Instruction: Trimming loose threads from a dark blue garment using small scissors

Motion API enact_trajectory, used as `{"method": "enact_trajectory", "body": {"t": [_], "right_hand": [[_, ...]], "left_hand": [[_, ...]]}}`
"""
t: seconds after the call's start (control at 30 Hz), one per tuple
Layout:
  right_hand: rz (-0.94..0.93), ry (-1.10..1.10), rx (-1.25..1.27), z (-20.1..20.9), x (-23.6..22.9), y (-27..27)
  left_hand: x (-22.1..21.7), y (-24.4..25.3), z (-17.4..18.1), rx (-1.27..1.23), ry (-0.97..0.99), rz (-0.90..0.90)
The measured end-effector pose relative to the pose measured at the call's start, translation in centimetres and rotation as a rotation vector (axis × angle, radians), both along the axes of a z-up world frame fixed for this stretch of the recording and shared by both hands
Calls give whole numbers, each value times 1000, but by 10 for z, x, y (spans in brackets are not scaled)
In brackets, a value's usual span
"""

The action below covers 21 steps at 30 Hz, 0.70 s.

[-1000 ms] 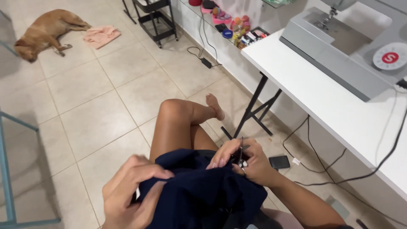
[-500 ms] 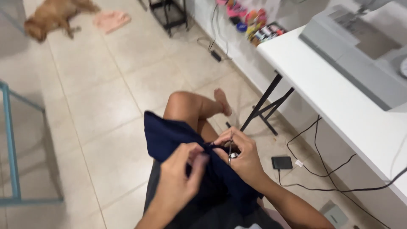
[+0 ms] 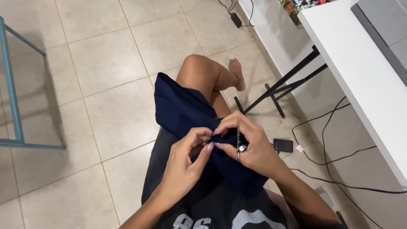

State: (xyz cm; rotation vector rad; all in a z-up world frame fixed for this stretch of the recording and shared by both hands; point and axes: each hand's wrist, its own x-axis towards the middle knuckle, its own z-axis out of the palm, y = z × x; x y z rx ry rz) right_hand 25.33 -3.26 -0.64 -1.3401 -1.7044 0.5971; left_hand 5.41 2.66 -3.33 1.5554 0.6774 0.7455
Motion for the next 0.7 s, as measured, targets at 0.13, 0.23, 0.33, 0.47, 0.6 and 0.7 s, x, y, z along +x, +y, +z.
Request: {"method": "enact_trajectory", "body": {"t": [0.13,0.23,0.33,0.47,0.6,0.7], "right_hand": [[15,35,-106,14,-3,-1],[59,-14,-65,21,-3,-3],[19,44,-21,22,-6,-5],[-8,61,31,19,-12,-5],[-32,74,-15,23,-17,-4],[-57,80,-35,28,-19,-6]], "left_hand": [[-3,-3,8,29,-32,51],[-7,-4,15,166,-3,99],[-11,-6,17,163,-3,118],[-14,-8,15,191,49,58],[-15,-12,18,307,127,87],[-14,-8,26,343,40,88]]}}
